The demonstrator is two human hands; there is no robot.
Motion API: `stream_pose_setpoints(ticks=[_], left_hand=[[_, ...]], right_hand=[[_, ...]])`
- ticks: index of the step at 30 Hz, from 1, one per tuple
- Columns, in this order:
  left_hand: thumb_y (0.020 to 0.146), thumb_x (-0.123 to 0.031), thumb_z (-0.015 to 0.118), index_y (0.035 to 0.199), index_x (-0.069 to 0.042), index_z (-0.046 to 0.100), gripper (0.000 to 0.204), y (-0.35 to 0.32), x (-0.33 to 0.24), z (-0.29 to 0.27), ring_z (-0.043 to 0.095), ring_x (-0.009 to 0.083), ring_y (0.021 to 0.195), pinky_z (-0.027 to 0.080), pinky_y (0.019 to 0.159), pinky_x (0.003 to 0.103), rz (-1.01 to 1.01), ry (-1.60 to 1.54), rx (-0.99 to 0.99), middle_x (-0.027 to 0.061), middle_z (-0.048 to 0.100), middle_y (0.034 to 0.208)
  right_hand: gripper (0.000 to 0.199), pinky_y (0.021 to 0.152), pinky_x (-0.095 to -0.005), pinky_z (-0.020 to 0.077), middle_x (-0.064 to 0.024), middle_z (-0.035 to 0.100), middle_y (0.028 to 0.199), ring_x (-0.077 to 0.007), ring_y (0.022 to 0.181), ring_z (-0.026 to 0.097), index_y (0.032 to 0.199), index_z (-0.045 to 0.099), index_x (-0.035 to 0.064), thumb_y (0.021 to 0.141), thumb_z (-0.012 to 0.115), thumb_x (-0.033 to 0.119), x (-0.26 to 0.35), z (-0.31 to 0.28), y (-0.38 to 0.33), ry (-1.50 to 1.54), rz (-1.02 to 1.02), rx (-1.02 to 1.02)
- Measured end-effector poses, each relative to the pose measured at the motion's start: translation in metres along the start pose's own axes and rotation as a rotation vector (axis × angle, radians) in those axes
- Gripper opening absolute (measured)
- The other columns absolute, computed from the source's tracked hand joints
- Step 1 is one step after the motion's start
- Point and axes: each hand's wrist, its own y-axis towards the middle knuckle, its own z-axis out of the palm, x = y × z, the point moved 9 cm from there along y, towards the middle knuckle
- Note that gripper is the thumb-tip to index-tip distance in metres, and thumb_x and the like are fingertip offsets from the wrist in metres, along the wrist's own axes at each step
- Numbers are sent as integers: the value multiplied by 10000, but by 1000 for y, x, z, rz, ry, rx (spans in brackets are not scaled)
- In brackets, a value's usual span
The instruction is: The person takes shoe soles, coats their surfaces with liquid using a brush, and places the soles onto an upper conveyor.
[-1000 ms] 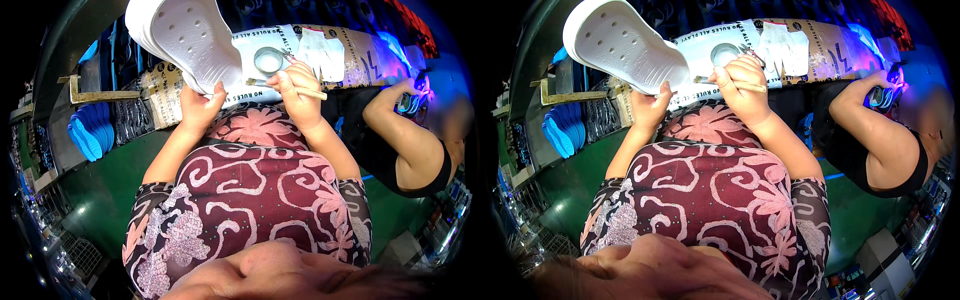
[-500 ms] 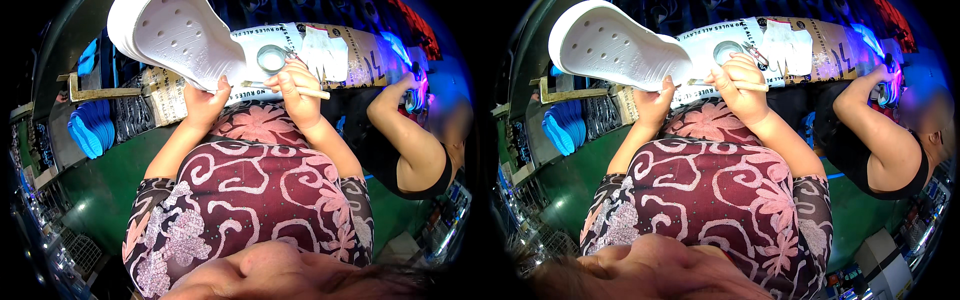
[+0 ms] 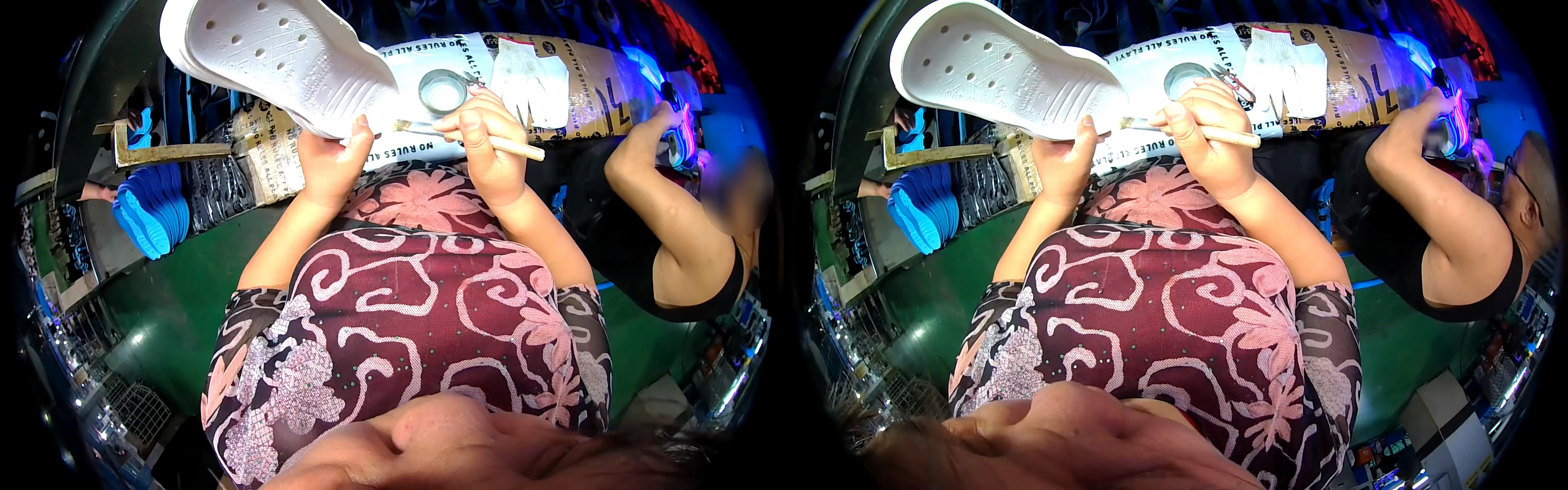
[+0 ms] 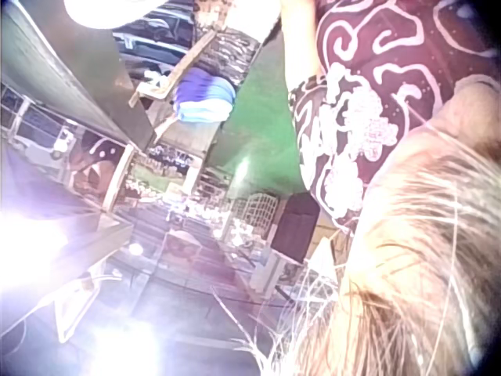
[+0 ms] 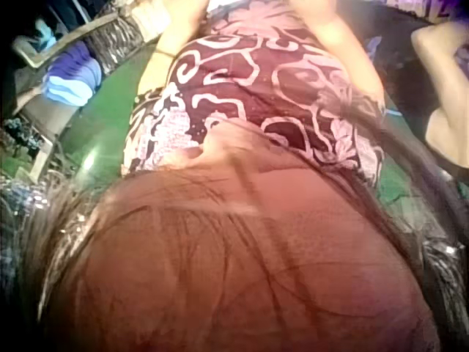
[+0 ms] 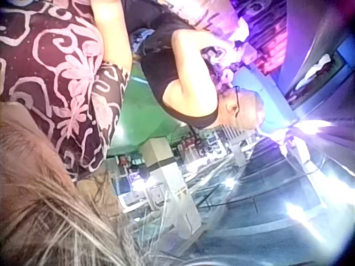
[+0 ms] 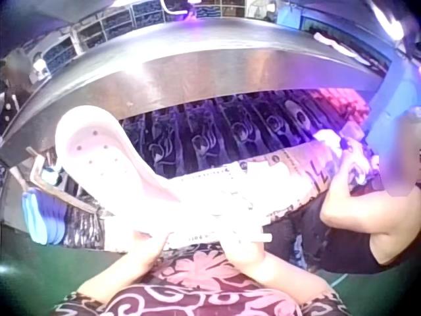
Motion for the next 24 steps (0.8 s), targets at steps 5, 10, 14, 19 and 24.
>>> stream_pose_setpoints(ticks=[5,10,14,19,24], left_hand=[[822,-3,497,1074,94,488,271,3,-6,1,591,158,732,513,606,258,9,-12,1,138,581,932],[823,-8,493,1080,95,485,277,3,-5,0,594,157,728,517,594,253,-5,-34,9,142,584,934],[815,-9,512,1065,95,499,271,2,-5,1,600,159,734,507,629,254,34,8,9,136,594,906],[776,-12,559,1016,81,534,259,0,-3,0,607,154,710,488,635,255,22,4,4,110,615,838],[765,-25,571,946,65,574,202,1,-15,-1,604,143,675,479,620,256,69,130,-22,86,624,752]], right_hand=[[242,648,-298,378,-45,574,568,-190,548,509,611,622,50,826,548,133,5,5,-4,-124,-99,60],[244,638,-304,377,-46,572,567,-189,539,501,610,620,49,825,544,135,3,-5,-4,-124,-61,17],[241,653,-304,375,-39,570,562,-186,540,499,614,625,56,825,549,144,6,-4,1,-104,-86,15],[240,656,-305,368,-38,561,551,-189,536,495,613,627,58,822,558,153,12,6,3,-186,-185,87],[265,817,-363,385,-39,589,586,-177,577,537,647,623,35,857,510,152,-1,-7,-1,-194,-51,83]])
